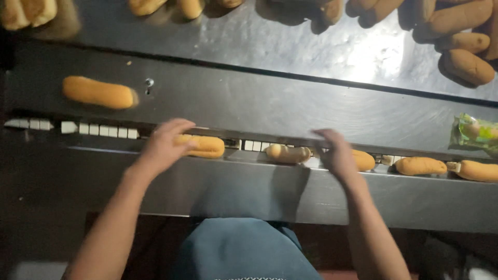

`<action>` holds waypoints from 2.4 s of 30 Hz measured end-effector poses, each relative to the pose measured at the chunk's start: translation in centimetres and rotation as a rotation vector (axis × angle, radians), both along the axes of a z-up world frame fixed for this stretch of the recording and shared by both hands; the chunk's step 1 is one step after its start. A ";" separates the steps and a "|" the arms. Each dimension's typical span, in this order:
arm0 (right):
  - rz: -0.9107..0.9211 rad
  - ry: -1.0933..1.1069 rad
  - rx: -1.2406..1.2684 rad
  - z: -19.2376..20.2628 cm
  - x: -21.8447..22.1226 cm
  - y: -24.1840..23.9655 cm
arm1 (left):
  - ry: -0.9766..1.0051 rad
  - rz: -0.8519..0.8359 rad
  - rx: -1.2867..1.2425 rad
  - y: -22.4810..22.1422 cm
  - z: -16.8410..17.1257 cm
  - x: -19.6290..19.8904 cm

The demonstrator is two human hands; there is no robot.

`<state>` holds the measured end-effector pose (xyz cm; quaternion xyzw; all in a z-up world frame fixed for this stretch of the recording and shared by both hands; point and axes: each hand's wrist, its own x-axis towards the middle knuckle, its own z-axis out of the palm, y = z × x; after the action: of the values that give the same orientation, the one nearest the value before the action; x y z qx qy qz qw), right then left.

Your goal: Placing bread rolls into the slots of a moving conveyor belt in a bakery production area.

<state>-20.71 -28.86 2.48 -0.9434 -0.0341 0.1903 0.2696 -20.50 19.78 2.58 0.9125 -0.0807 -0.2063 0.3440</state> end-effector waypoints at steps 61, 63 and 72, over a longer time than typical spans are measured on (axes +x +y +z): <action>-0.349 -0.376 0.201 -2.1 9.0 -6.3 | -0.404 -0.098 0.179 -14.0 1.2 11.3; -0.461 -0.333 0.211 -2.2 14.7 -9.2 | -0.501 -0.111 0.201 -18.1 1.5 17.1; -0.784 -0.226 0.378 -4.3 33.4 -14.1 | -0.627 -0.176 0.572 -33.2 -1.3 36.9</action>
<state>12.69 -42.94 -1.86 -0.8341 0.2625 -0.0400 0.4835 16.38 -13.39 1.28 0.9792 -0.1984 0.0383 0.0172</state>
